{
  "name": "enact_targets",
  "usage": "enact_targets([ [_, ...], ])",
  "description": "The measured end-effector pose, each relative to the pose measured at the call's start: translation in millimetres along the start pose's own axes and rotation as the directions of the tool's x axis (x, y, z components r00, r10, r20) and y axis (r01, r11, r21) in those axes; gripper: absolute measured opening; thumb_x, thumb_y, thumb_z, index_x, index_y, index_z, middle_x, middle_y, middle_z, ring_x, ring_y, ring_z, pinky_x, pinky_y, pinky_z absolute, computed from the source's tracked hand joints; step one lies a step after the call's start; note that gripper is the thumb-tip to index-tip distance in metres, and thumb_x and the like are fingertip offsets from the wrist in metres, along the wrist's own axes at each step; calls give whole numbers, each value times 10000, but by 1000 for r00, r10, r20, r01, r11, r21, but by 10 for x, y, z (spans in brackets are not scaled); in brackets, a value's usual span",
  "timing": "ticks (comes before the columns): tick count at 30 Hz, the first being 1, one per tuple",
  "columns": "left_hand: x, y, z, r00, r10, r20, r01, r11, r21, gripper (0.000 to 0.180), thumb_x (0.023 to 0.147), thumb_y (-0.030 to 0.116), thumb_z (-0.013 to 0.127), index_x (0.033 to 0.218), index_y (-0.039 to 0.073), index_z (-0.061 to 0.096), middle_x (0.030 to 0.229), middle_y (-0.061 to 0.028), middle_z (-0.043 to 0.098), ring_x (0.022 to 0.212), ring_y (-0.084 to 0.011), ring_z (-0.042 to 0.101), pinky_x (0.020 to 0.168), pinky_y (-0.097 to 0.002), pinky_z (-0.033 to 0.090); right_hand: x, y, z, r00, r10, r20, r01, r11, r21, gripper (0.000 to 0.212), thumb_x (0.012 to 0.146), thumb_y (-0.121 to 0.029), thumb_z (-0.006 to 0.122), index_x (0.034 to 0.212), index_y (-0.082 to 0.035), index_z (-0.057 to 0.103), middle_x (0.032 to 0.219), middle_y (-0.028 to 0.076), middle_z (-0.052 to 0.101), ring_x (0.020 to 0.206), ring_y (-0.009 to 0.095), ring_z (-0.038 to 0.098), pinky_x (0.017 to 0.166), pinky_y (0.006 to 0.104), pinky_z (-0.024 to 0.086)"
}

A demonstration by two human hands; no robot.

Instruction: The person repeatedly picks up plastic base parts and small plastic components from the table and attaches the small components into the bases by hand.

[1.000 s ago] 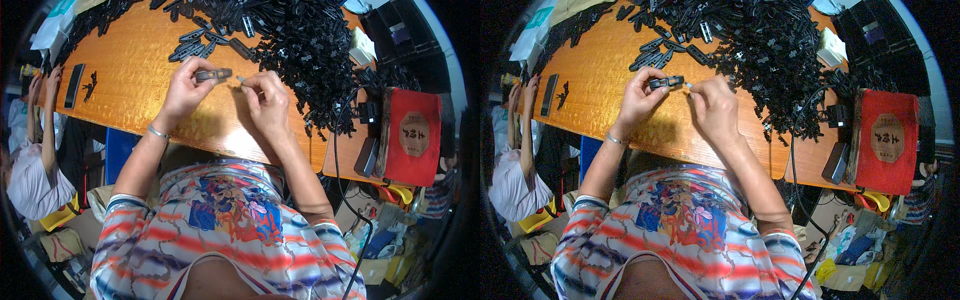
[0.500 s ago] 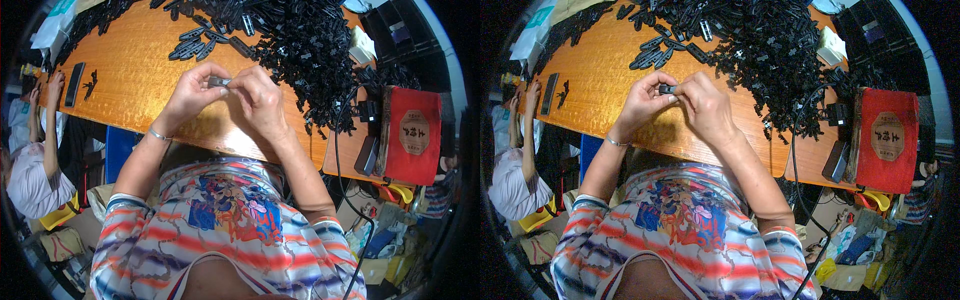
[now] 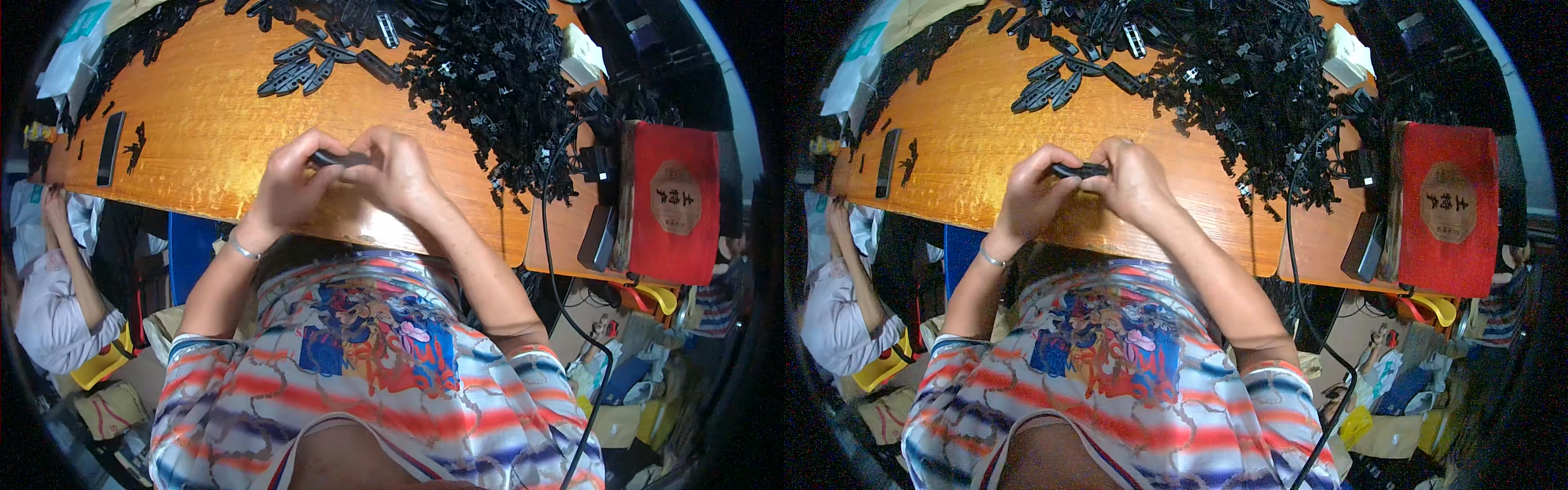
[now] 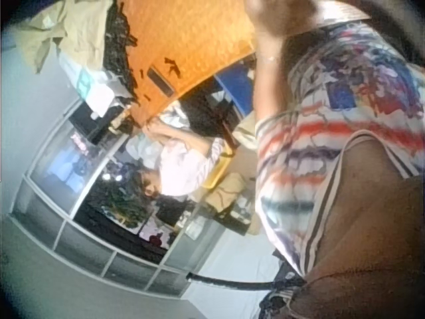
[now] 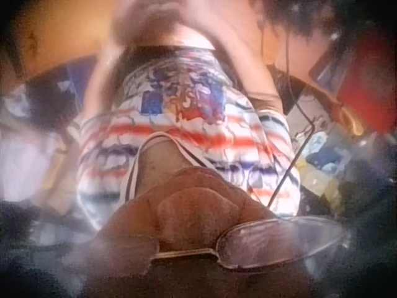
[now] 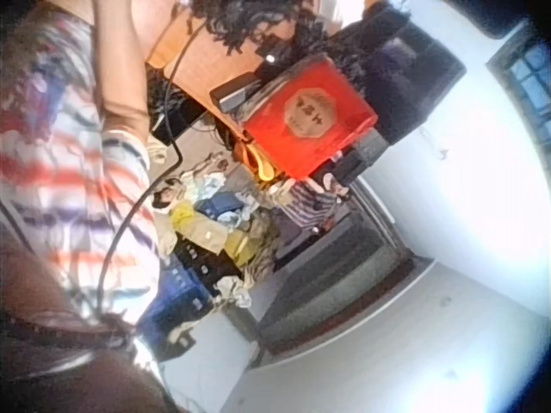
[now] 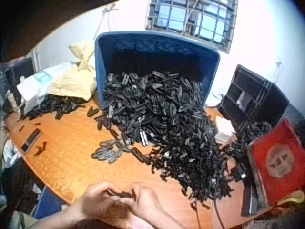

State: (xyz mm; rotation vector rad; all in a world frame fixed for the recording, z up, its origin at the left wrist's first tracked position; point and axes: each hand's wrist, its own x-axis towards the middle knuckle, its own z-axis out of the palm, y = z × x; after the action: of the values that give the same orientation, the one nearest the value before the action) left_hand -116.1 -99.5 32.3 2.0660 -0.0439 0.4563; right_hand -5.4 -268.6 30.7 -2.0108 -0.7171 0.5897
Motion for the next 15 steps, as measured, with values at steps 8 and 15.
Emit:
enact_targets([
  [8, -563, 171, -1261, 794, -357, 491, 253, 930, 268, 200, 908, 75, 761, 1091, 16, 706, 1127, -131, 752, 1053, -242, 720, 922, -361, 552, -173, 22, 142, 922, -319, 219, 325, 946, 6, 242, 876, -221, 840, 1038, -57, 764, 1003, 170, 753, 960, 351, 736, 865, 440, 578],
  [15, -127, 12, -1074, 960, -278, -38, 280, 935, 216, 209, 996, 114, 721, 1170, -1, 742, 1096, -127, 762, 1015, -230, 740, 893, -357, 577, 81, 180, -150, 912, -380, -156, 273, 844, -463, 98, 908, -100, 736, 994, -53, 726, 951, 204, 663, 857, 436, 700, 750, 524, 569],
])
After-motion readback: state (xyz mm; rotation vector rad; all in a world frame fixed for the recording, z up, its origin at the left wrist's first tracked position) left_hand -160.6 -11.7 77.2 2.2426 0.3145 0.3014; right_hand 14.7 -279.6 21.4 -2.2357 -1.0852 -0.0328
